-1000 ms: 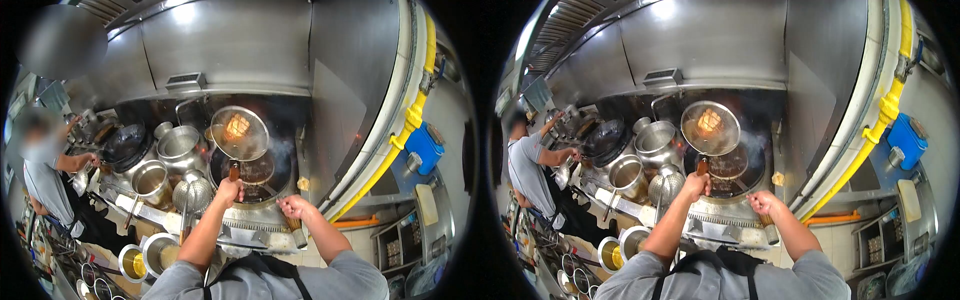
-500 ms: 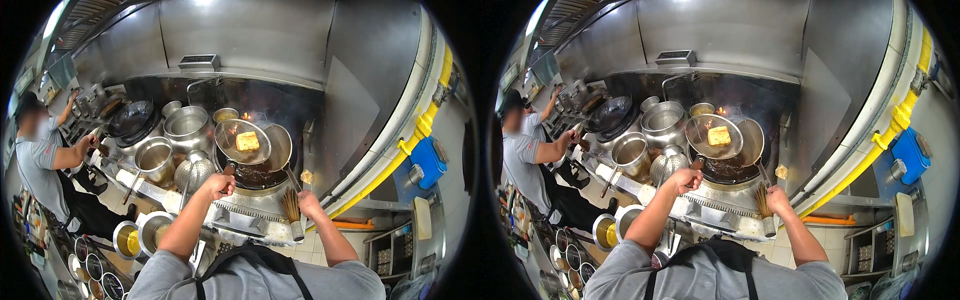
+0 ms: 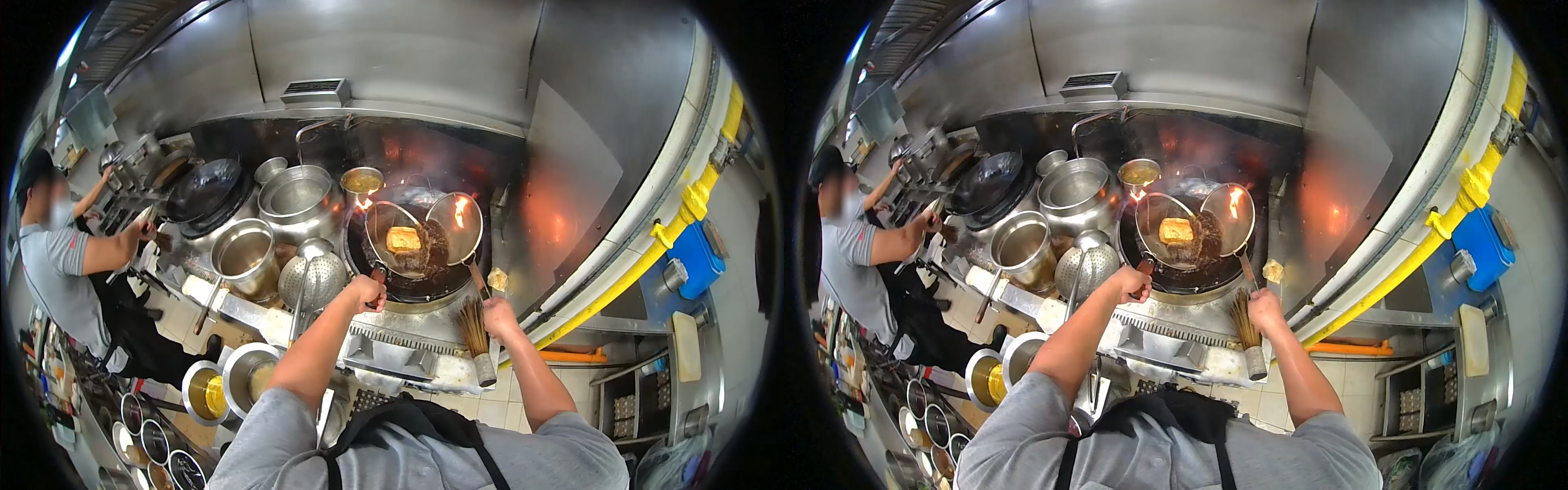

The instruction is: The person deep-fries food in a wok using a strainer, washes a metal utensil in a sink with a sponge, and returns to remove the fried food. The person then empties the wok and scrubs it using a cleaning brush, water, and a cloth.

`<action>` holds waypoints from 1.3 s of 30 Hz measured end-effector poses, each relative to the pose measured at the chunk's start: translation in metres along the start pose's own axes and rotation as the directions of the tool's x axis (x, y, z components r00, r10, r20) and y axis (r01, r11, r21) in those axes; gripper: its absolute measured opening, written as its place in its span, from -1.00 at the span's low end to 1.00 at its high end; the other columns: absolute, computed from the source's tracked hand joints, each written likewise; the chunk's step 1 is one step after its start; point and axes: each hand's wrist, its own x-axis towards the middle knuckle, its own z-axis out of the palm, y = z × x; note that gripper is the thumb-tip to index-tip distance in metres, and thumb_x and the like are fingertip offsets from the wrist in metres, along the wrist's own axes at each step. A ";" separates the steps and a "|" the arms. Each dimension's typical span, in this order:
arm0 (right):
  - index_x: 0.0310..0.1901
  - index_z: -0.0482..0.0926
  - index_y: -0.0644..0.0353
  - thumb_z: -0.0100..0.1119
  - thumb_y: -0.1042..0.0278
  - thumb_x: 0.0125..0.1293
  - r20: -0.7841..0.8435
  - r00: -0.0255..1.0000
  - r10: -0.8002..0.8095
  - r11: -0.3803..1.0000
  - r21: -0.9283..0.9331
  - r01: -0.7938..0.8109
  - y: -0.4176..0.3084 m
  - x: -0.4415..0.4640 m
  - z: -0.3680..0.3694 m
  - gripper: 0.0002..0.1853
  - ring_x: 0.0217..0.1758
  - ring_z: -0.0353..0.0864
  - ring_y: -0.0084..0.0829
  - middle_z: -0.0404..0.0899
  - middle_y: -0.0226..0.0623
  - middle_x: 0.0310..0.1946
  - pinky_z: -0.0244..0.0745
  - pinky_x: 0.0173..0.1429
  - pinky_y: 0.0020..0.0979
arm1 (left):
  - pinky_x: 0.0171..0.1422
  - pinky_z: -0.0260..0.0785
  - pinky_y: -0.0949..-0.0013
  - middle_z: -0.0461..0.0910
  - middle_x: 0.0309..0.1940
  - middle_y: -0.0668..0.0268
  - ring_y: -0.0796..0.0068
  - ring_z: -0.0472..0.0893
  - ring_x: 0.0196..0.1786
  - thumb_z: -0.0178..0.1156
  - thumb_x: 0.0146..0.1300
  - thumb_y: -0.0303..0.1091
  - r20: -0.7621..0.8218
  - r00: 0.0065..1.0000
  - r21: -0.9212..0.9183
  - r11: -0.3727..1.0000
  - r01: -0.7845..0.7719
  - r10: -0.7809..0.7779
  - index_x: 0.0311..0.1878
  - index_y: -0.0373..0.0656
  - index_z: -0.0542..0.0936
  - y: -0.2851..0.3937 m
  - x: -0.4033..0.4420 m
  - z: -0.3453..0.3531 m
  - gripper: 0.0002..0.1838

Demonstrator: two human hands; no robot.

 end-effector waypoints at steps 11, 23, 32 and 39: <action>-0.27 0.40 0.06 -0.01 0.43 0.25 0.448 0.890 0.077 0.672 0.636 -0.379 -0.006 0.013 -0.023 -0.96 -0.85 0.21 -0.54 0.34 -0.45 -0.70 0.02 -0.84 -0.47 | -0.67 0.28 0.22 0.39 -0.69 0.15 0.29 0.41 -0.70 0.04 0.15 -0.62 -0.140 0.987 0.058 0.995 -0.078 0.085 -0.56 -0.34 0.42 0.004 0.019 -0.035 -0.84; -0.36 0.41 0.08 0.07 0.28 0.30 0.517 0.855 0.029 0.635 0.651 -0.415 -0.020 0.034 -0.036 -0.87 -0.79 0.25 -0.53 0.31 -0.41 -0.73 0.01 -0.78 -0.45 | -0.46 0.49 0.17 0.55 -0.64 -0.13 0.06 0.62 -0.61 0.12 0.09 -0.47 -0.328 0.864 0.621 0.777 -0.107 0.381 -0.54 -0.51 0.54 0.031 -0.027 -0.038 -0.76; -0.22 0.45 0.27 -0.09 0.34 0.30 0.106 0.994 -0.032 0.985 0.173 0.014 -0.044 0.002 -0.070 -0.82 -0.68 0.42 -0.27 0.45 -0.16 -0.63 0.26 -0.66 -0.27 | -0.06 0.51 0.16 0.62 -0.24 -0.09 0.06 0.65 -0.12 0.05 0.16 -0.47 -0.302 0.688 0.923 0.382 0.039 0.660 -0.13 -0.36 0.52 0.020 -0.037 -0.029 -0.77; 0.07 0.43 0.26 -0.15 0.46 0.20 -0.089 0.919 -0.384 0.834 -0.460 0.304 -0.036 -0.002 -0.027 -0.62 -0.14 0.57 0.17 0.57 0.23 -0.24 0.46 -0.02 -0.02 | -0.15 0.52 0.21 0.50 -0.11 0.19 0.22 0.61 -0.13 -0.08 0.30 -0.33 -0.280 0.627 0.956 0.149 0.254 0.727 0.03 -0.32 0.44 -0.051 0.020 0.002 -0.67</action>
